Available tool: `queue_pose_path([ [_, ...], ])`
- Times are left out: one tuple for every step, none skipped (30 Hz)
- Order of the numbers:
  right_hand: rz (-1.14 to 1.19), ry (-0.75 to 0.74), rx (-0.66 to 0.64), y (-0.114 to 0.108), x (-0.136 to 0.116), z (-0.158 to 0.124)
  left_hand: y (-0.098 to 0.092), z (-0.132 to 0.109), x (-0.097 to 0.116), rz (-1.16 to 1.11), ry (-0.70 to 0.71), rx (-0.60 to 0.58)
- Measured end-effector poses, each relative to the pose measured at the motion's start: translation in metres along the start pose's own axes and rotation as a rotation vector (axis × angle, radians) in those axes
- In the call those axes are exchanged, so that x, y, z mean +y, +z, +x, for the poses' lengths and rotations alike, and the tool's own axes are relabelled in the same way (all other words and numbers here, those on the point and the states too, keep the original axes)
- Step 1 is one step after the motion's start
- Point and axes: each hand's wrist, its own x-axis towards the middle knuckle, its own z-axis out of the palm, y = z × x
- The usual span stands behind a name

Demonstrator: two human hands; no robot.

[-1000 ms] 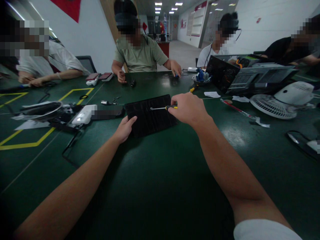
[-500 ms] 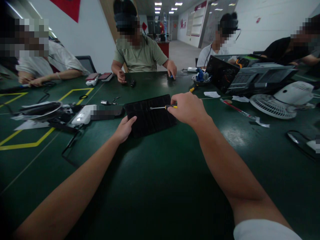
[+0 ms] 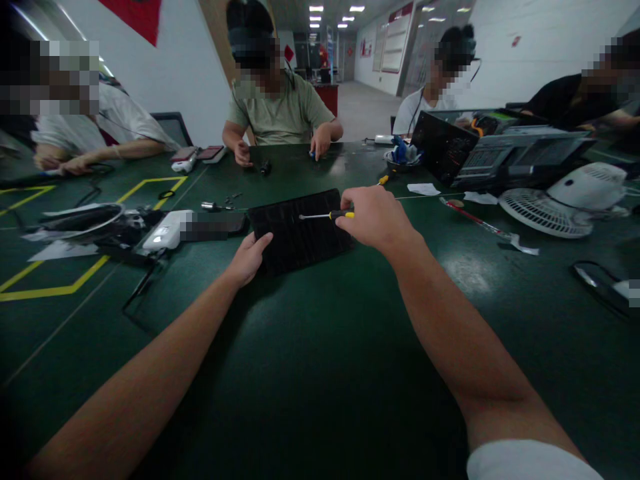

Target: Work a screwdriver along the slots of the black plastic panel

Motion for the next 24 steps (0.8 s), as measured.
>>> queue_pose_path([
  [0.002,-0.004,0.001,0.0004,0.0004,0.0001,0.0002,0.0001,-0.0003,0.004,0.001,0.003],
  [0.005,-0.007,0.001,0.0008,0.0008,0.0003,0.0004,0.0002,-0.0005,0.006,0.002,0.005],
  [0.01,-0.011,0.002,0.0012,0.0014,0.0005,0.0005,0.0002,-0.0006,0.005,0.004,0.003],
  [0.014,-0.015,0.004,0.0015,0.0019,0.0007,0.0006,0.0002,-0.0007,0.002,0.005,0.001],
  [0.017,-0.017,0.007,0.0018,0.0025,0.0009,0.0005,0.0001,-0.0007,-0.001,0.005,-0.002],
  [0.019,-0.017,0.01,0.002,0.0029,0.0011,0.0004,0.0001,-0.0008,-0.004,0.002,-0.003],
  [0.019,-0.017,0.013,0.0022,0.0031,0.0013,0.0002,0.0001,-0.0008,-0.005,-0.001,-0.004],
  [0.018,-0.017,0.014,0.0023,0.0032,0.0014,-0.0001,0.0001,-0.0009,-0.007,-0.002,-0.004],
  [0.016,-0.017,0.014,0.0023,0.0031,0.0014,-0.0003,0.0002,-0.0009,-0.009,-0.003,-0.004],
  [0.014,-0.016,0.015,0.0022,0.0029,0.0014,-0.0005,0.0003,-0.001,-0.013,-0.004,-0.005],
  [0.013,-0.015,0.015,0.0022,0.0025,0.0013,-0.0008,0.0004,-0.0011,-0.016,-0.005,-0.007],
  [0.013,-0.012,0.015,0.0022,0.0022,0.0012,-0.001,0.0005,-0.0013,-0.017,-0.006,-0.006],
  [0.015,-0.01,0.013,0.0022,0.002,0.001,-0.0011,0.0007,-0.0016,-0.016,-0.007,-0.004],
  [0.019,-0.007,0.011,0.0023,0.0018,0.0009,-0.0012,0.0009,-0.0019,-0.012,-0.009,-0.003],
  [0.022,-0.005,0.007,0.0024,0.0017,0.0008,-0.0013,0.0011,-0.0022,-0.007,-0.01,0.001],
  [0.024,-0.003,0.004,0.0025,0.0018,0.0008,-0.0014,0.0014,-0.0027,0.0,-0.01,0.005],
  [0.026,-0.001,0.003,0.0026,0.0019,0.0007,-0.0015,0.0016,-0.0031,0.006,-0.009,0.007],
  [0.027,0.0,0.003,0.0026,0.002,0.0007,-0.0015,0.0019,-0.0036,0.009,-0.008,0.004],
  [0.027,0.0,0.003,0.0023,0.002,0.0007,-0.0016,0.0023,-0.004,0.011,-0.005,0.0],
  [0.026,0.001,0.003,0.0018,0.0019,0.0006,-0.0017,0.0026,-0.0043,0.009,-0.002,-0.005],
  [0.025,0.002,0.0,0.0011,0.0017,0.0006,-0.0018,0.0031,-0.0047,0.006,0.001,-0.012],
  [0.024,0.001,-0.004,0.0001,0.0014,0.0007,-0.002,0.0036,-0.005,0.0,0.005,-0.012],
  [0.023,0.001,-0.009,-0.0009,0.001,0.0007,-0.0021,0.0041,-0.0053,-0.006,0.003,-0.013],
  [0.022,0.0,-0.015,-0.002,0.0005,0.0007,-0.0023,0.0047,-0.0056,-0.013,0.004,-0.01],
])
